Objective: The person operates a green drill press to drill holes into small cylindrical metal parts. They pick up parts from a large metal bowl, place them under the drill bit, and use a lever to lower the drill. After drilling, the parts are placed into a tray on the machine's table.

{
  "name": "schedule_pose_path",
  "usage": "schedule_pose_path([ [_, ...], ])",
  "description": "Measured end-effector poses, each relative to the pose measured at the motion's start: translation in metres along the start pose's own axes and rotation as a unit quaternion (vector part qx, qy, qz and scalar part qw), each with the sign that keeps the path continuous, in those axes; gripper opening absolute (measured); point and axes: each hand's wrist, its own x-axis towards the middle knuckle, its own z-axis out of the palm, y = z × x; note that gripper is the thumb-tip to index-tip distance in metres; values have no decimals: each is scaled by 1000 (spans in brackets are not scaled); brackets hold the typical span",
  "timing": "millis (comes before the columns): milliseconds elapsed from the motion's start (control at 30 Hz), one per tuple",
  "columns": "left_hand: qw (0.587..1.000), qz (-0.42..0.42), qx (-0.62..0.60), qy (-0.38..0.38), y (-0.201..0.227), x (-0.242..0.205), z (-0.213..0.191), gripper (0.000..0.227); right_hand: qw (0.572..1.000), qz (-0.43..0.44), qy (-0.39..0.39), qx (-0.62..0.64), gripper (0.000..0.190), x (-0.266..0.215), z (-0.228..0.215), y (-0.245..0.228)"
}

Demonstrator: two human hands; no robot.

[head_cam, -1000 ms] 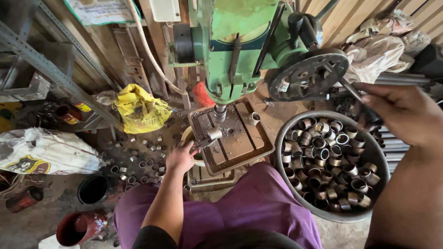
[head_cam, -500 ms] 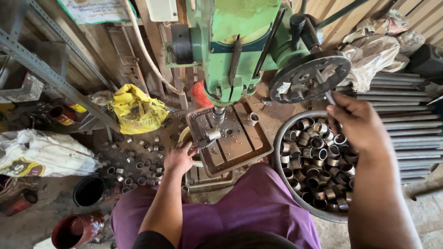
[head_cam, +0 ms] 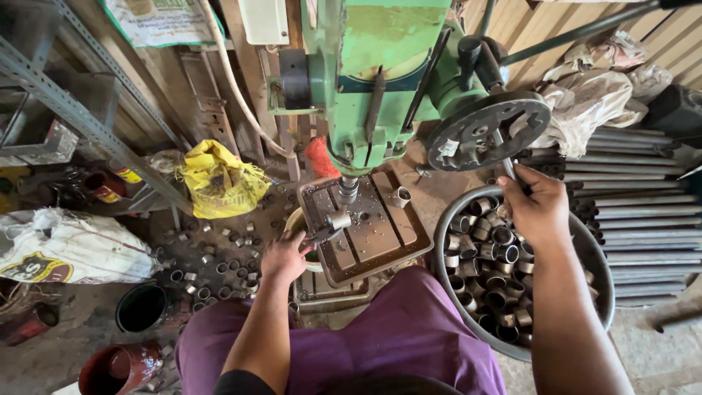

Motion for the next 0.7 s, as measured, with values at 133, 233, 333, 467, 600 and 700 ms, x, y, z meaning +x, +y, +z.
schedule_pose_path([
  [133, 998, 10, 65, -1, -1, -2, 1, 46, 1000, 12, 0, 17, 19, -2, 2, 4],
  [233, 995, -14, 99, -31, 3, 0, -3, 46, 1000, 6, 16, 5, 23, -1, 6, 4],
  [333, 992, -30, 93, -74, 4, 0, -3, 47, 1000, 7, 26, -2, 24, -2, 9, 6],
  [467, 994, -36, 77, -66, 4, -2, -8, 47, 997, -43, 57, -13, 25, -5, 15, 10],
  [600, 995, -38, 71, -56, 9, -6, -13, 43, 992, -90, 90, -24, 25, -4, 22, 20],
  [700, 996, -39, 65, -51, 11, -6, -16, 42, 989, -100, 95, -49, 23, -4, 23, 24],
])
